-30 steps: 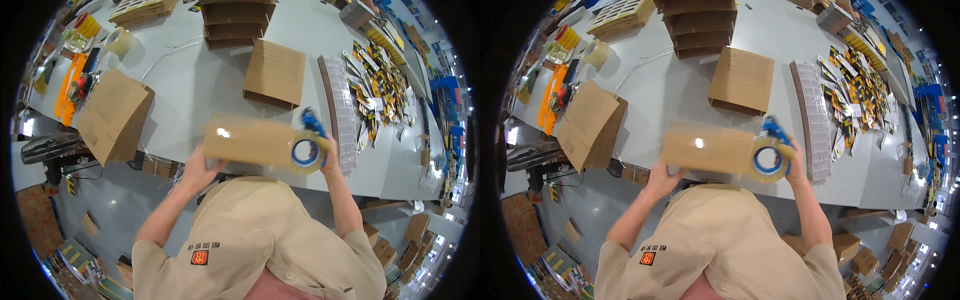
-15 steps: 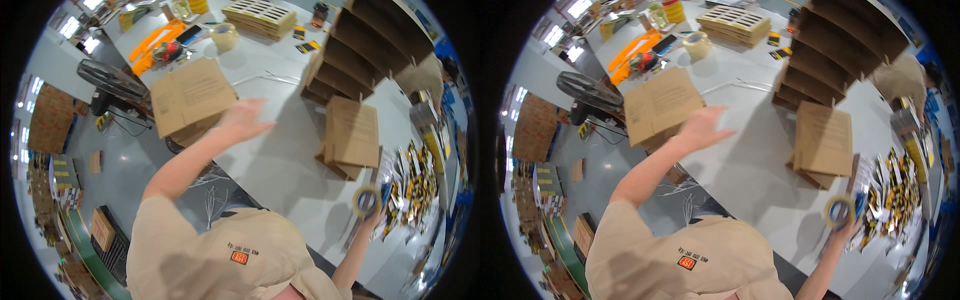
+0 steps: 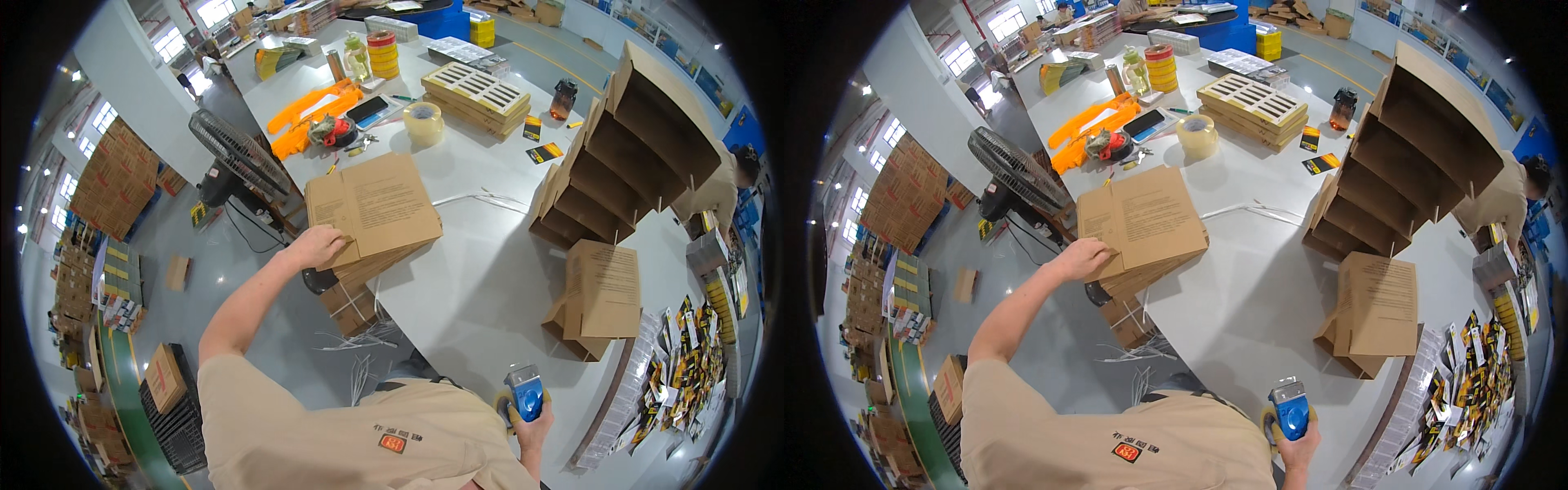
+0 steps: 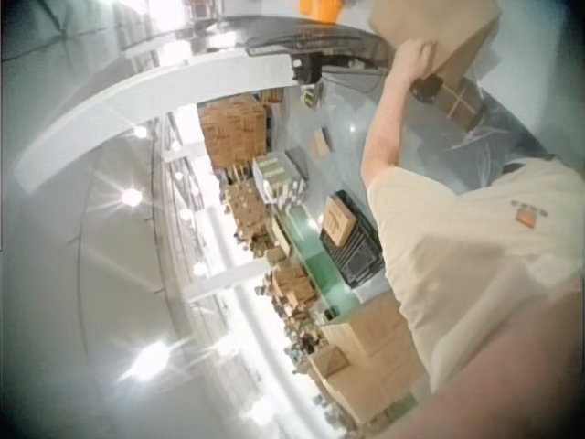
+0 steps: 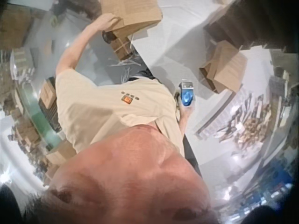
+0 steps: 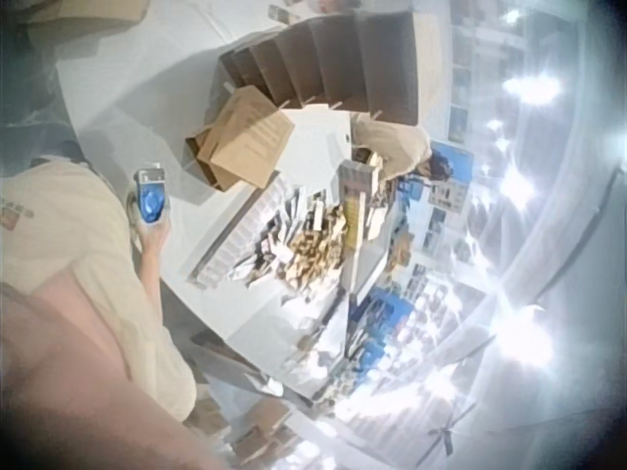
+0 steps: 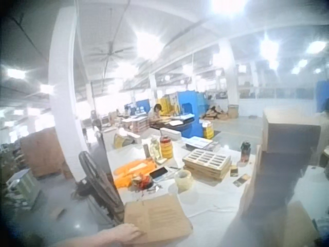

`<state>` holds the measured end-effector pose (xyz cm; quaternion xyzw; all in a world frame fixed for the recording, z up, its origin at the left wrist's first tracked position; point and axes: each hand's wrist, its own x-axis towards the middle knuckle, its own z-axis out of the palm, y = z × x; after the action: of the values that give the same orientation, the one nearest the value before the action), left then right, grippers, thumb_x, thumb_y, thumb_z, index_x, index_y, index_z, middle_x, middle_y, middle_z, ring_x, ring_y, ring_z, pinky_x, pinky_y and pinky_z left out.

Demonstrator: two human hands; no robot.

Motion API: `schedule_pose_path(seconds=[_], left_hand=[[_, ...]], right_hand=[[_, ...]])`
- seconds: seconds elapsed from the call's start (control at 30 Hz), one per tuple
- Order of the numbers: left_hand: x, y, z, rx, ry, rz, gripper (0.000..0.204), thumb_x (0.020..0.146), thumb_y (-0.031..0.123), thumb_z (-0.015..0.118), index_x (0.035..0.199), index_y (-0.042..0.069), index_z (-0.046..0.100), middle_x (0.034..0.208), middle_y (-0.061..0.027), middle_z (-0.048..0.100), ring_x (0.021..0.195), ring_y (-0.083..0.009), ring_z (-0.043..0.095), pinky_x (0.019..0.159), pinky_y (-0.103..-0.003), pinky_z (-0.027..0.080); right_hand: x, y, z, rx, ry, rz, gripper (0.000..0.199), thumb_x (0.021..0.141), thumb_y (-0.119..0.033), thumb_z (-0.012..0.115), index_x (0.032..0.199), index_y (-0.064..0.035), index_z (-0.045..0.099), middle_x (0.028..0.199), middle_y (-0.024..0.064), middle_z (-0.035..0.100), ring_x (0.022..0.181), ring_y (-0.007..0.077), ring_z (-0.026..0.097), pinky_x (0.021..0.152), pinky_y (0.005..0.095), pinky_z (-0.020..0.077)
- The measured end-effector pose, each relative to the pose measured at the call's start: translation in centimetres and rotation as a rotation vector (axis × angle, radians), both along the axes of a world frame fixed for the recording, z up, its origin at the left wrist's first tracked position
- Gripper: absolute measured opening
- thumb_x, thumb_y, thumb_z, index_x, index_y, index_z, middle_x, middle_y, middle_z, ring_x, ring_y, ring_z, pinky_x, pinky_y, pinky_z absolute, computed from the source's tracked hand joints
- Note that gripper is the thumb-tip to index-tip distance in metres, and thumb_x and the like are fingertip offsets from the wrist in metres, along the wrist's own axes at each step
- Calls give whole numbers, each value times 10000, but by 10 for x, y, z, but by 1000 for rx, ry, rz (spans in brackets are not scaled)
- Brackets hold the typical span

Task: The person assembles flat cardboard sheets into small boxes by folding and taping the seams with a handheld tape dispenser. They repeatedly pick up sheets, fold them into box shapes, and secure the edges with tape, stacking the finished boxes on the table.

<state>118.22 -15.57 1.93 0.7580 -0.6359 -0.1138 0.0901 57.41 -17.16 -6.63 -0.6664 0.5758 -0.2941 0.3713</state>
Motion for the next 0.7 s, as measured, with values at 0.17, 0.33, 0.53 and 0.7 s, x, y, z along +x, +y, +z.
schedule_pose_path(seconds=[0.17, 0.33, 0.53, 0.7], left_hand=[[-59, -10, 53, -50, -373, -156, 140, 857, 135, 629, 982, 76, 647, 901, -113, 632, 880, -308, 662, 725, -420, 547], [-153, 15, 148, -111, -317, -607, 174, 803, 117, 667, 971, 82, 641, 800, -64, 570, 768, -258, 650, 648, -377, 537], [-267, 0, 135, 27, 188, -684, 231, 929, 118, 612, 1151, 77, 663, 765, -102, 546, 701, -251, 634, 636, -351, 516], [-290, -26, 82, 295, 905, 20, 448, 996, 201, 549, 1423, 81, 485, 780, -45, 579, 673, -103, 572, 707, -288, 507]], right_hand=[[-6, 10, 14, -107, -33, -119, 744, 675, -230, 873, 1292, 45, 560, 1110, 191, 669, 1014, 286, 656, 925, 393, 508], [-24, -25, 35, -593, -103, -448, 777, 780, -237, 865, 1378, 92, 493, 1323, 208, 577, 1173, 303, 579, 1042, 420, 449], [0, -74, 72, -504, -801, -490, 523, 847, -166, 805, 1258, 28, 546, 1025, 59, 664, 841, 127, 638, 726, 288, 524], [34, -54, 35, -293, -778, -461, 702, 792, -167, 864, 1358, 35, 501, 1201, 105, 614, 1072, 179, 607, 952, 319, 496]])
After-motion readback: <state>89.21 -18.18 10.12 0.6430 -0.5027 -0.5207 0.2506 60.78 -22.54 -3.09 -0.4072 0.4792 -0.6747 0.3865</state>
